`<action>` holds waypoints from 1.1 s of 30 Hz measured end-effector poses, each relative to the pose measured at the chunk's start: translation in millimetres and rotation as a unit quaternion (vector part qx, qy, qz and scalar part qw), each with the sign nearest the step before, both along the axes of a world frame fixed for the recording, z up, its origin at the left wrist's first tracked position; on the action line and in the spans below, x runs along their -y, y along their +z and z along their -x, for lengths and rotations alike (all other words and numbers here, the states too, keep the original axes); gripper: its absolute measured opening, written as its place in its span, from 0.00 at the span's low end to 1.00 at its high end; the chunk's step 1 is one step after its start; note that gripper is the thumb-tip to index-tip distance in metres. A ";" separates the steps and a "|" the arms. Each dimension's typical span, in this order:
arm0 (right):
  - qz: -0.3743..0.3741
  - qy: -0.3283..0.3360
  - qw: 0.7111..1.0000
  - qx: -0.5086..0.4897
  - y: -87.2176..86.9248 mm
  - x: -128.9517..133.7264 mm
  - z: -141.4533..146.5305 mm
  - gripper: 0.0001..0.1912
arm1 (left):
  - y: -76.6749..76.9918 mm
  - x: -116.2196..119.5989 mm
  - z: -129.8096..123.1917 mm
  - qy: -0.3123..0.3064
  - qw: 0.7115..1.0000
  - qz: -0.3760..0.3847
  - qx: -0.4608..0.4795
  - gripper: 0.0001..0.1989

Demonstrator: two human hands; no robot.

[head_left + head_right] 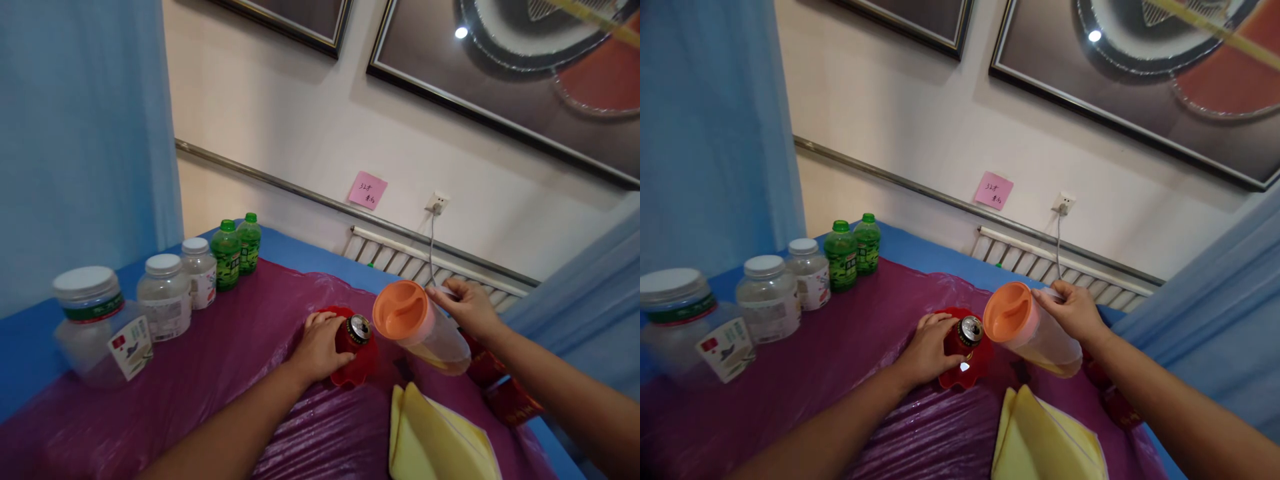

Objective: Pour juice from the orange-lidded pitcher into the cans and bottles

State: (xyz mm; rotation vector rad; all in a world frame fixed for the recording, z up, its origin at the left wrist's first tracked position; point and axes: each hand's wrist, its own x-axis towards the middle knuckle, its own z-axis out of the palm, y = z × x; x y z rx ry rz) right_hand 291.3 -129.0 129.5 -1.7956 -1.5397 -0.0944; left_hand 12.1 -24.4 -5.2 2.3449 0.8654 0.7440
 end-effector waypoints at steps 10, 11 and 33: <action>0.004 -0.001 0.999 -0.040 -20.8 -1.8 -8.7 0.30 | -1.7 -1.6 -0.2 0.001 1.000 -0.001 0.014 0.32; 0.000 -0.001 0.999 -0.052 -24.9 -2.3 -10.6 0.29 | -2.8 -2.2 -0.4 0.003 1.000 -0.003 0.017 0.32; -0.247 -0.106 0.862 -0.429 -132.8 -9.8 -62.1 0.28 | -5.0 -12.9 -2.7 0.044 0.998 -0.026 0.045 0.30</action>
